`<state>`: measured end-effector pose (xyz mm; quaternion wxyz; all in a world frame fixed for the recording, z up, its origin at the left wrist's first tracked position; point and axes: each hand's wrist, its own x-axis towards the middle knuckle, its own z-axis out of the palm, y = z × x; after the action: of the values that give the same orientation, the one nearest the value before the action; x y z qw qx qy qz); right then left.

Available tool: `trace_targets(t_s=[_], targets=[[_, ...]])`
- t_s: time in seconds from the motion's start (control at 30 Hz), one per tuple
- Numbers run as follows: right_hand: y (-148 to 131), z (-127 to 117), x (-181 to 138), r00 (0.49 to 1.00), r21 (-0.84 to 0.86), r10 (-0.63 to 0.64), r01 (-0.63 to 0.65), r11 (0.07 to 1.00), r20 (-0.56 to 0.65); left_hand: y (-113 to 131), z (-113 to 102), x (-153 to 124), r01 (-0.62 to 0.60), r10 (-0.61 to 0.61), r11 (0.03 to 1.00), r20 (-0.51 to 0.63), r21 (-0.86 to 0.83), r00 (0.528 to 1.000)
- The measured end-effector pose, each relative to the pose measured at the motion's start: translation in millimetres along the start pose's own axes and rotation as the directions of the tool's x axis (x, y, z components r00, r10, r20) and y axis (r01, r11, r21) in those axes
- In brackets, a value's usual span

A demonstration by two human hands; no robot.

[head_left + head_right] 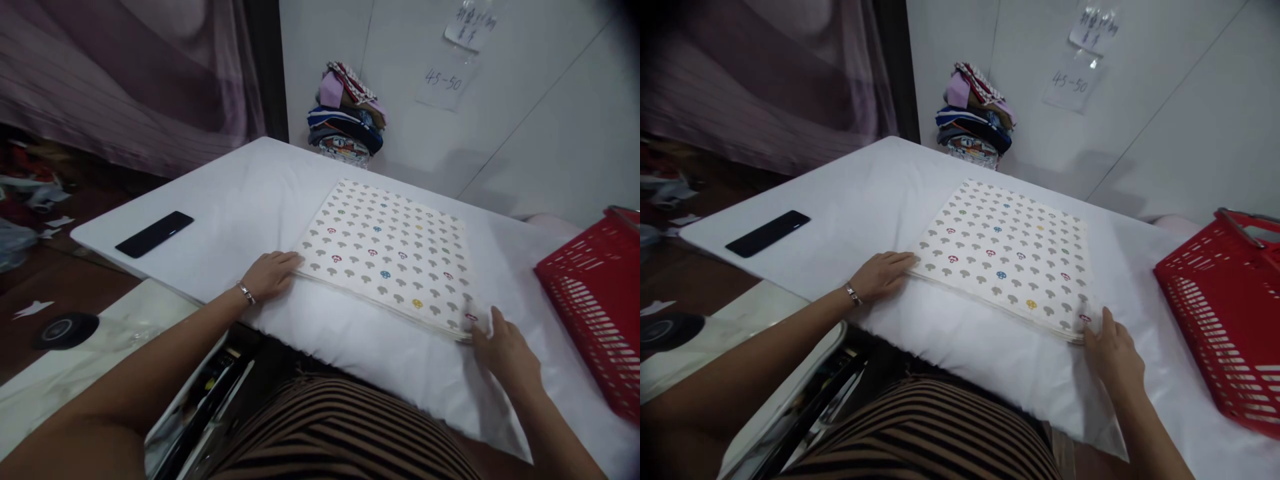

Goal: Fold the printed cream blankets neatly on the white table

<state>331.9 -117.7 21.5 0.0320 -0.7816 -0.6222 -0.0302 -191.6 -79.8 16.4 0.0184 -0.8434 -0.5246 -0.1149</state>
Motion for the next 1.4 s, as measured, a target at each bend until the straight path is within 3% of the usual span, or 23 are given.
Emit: trace_targets(t_s=[0.07, 0.13, 0.27, 0.37, 0.43, 0.53, 0.73, 0.87, 0.97, 1.17, 1.4], targets=[[-14.2, -2.9, -3.0, 0.969, 0.045, -0.126, 0.139, 0.989, -0.21, 8.7, -1.5, 1.8, 0.021, -0.021, 1.0, -0.064, -0.001, 0.998], [-36.9, -4.2, -4.0, 0.905, 0.146, -0.287, 0.345, 0.927, -0.313, 19.7, 1.5, 7.9, -0.007, 0.003, 0.999, -0.101, -0.037, 0.995], [-103.0, -2.4, -4.5, 0.735, 0.303, -0.605, 0.678, 0.67, -0.305, 41.8, 13.8, 26.8, -0.12, 0.109, 0.981, -0.077, -0.15, 0.991], [-151.4, 2.3, -4.5, 0.627, 0.307, -0.732, 0.775, 0.552, -0.267, 49.1, 20.2, 37.1, -0.128, 0.116, 0.969, -0.07, -0.211, 0.991], [-173.9, 6.8, -3.3, 0.59, 0.3, -0.767, 0.801, 0.518, -0.253, 49.0, 22.0, 39.9, -0.116, 0.104, 0.962, -0.059, -0.248, 0.993], [-190.5, 14.6, 0.5, 0.589, 0.309, -0.772, 0.8, 0.514, -0.239, 46.2, 22.9, 40.5, -0.095, 0.083, 0.953, -0.056, -0.287, 0.995], [-190.8, 26.8, 9.9, 0.685, 0.48, -0.698, 0.694, 0.537, -0.21, 43.9, 26.0, 42.1, -0.067, 0.052, 0.952, -0.056, -0.299, 0.997], [-190.6, 28.3, 11.8, 0.718, 0.539, -0.671, 0.646, 0.54, -0.187, 43.7, 28.8, 43.6, -0.073, 0.058, 0.961, -0.061, -0.266, 0.996], [-192.0, 27.1, 10.5, 0.723, 0.528, -0.666, 0.645, 0.553, -0.186, 46.3, 30.1, 42.3, -0.064, 0.044, 0.966, -0.084, -0.251, 0.995], [-194.1, 25.4, 7.1, 0.717, 0.478, -0.668, 0.667, 0.572, -0.201, 62.1, 28.0, 37.7, -0.052, -0.021, 0.961, -0.26, -0.27, 0.965], [-196.8, 23.7, 1.7, 0.692, 0.407, -0.676, 0.71, 0.575, -0.252, 76.6, 28.3, 40.8, -0.128, 0.086, 0.971, -0.205, -0.2, 0.975]])
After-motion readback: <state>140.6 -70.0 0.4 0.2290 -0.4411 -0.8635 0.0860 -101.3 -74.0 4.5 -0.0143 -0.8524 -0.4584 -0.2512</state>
